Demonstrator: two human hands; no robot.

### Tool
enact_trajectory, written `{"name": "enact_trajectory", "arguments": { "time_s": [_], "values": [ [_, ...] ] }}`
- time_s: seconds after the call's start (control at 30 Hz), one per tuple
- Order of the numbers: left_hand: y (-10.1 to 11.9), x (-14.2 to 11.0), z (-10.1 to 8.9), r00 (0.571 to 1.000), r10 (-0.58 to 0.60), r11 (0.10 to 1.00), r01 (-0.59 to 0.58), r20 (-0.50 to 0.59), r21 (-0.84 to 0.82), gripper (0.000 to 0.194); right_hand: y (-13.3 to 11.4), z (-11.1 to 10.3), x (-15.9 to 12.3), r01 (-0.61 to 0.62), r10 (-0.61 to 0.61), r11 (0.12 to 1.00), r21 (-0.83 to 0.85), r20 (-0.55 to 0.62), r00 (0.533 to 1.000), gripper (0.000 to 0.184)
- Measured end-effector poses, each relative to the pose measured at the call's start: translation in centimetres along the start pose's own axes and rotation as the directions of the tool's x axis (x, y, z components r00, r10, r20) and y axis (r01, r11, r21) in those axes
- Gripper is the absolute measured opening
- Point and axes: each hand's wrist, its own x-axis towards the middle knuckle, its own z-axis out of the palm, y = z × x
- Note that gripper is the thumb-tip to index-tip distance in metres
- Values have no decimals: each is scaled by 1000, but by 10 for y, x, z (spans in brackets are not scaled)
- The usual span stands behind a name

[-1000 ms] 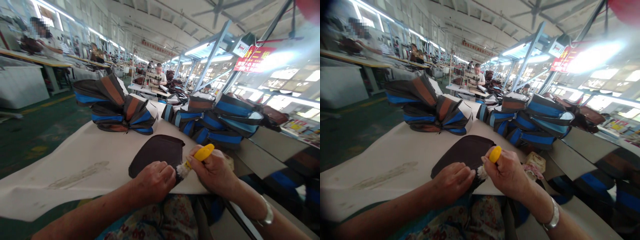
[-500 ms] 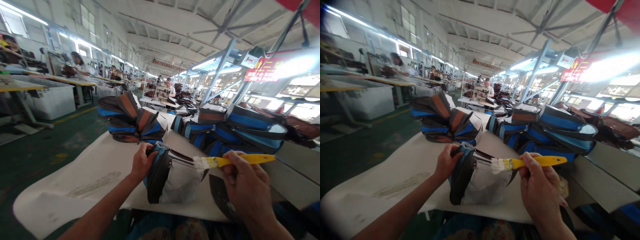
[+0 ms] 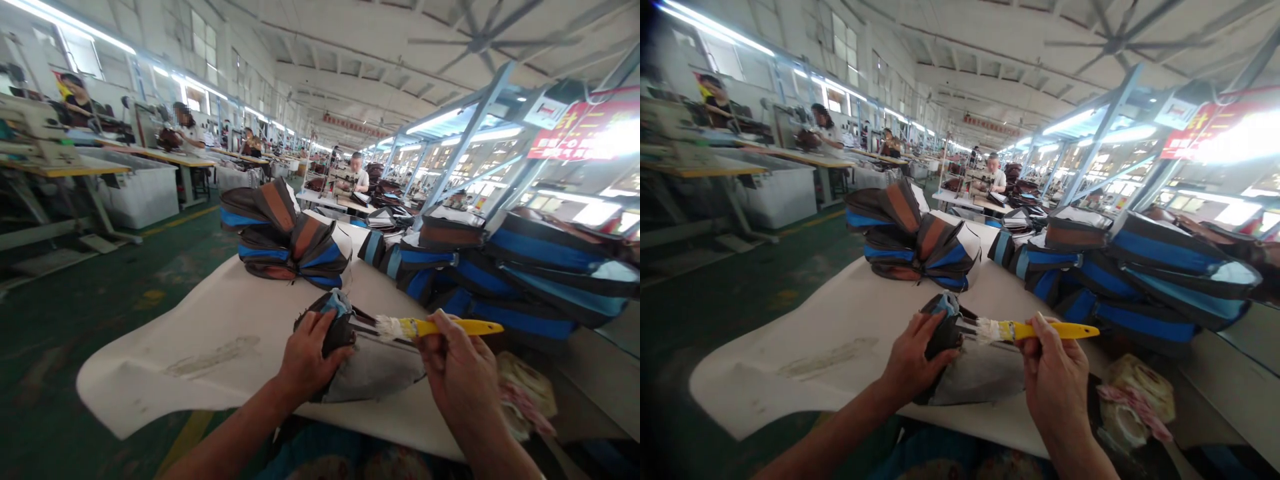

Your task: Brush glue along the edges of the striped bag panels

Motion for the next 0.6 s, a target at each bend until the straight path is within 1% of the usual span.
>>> {"name": "enact_trajectory", "arguments": {
  "time_s": [0.1, 0.17, 0.23, 0.3, 0.37, 0.47, 0.53, 0.6],
  "values": [
    [9, 16, 3, 998, -65, 994, 65, 1, -89, 46, -7, 5, 1, -8, 8, 1000, -14, -2, 1000, 36],
    [13, 28, 3, 996, -85, 978, 88, 23, -190, 36, -11, 7, 3, 21, -20, 999, -36, 30, 999, 36],
    [18, 37, 1, 995, -76, 945, 92, 63, -313, 30, -13, 7, 8, 103, -96, 992, -78, 95, 991, 34],
    [24, 42, -1, 993, -68, 901, 103, 96, -421, 27, -13, 9, 13, 208, -181, 965, -162, 167, 969, 31],
    [32, 44, -4, 990, -66, 865, 118, 122, -488, 27, -11, 13, 18, 293, -232, 908, -300, 223, 947, 31],
    [40, 42, -6, 987, -55, 843, 127, 150, -523, 28, -10, 24, 24, 413, -323, 774, -481, 260, 910, 32],
    [42, 41, -6, 988, -56, 845, 125, 147, -521, 29, -13, 29, 25, 480, -411, 703, -525, 250, 876, 33],
    [41, 40, -6, 988, -82, 854, 136, 129, -502, 30, -18, 30, 23, 515, -486, 674, -530, 207, 849, 33]
  ]
}}
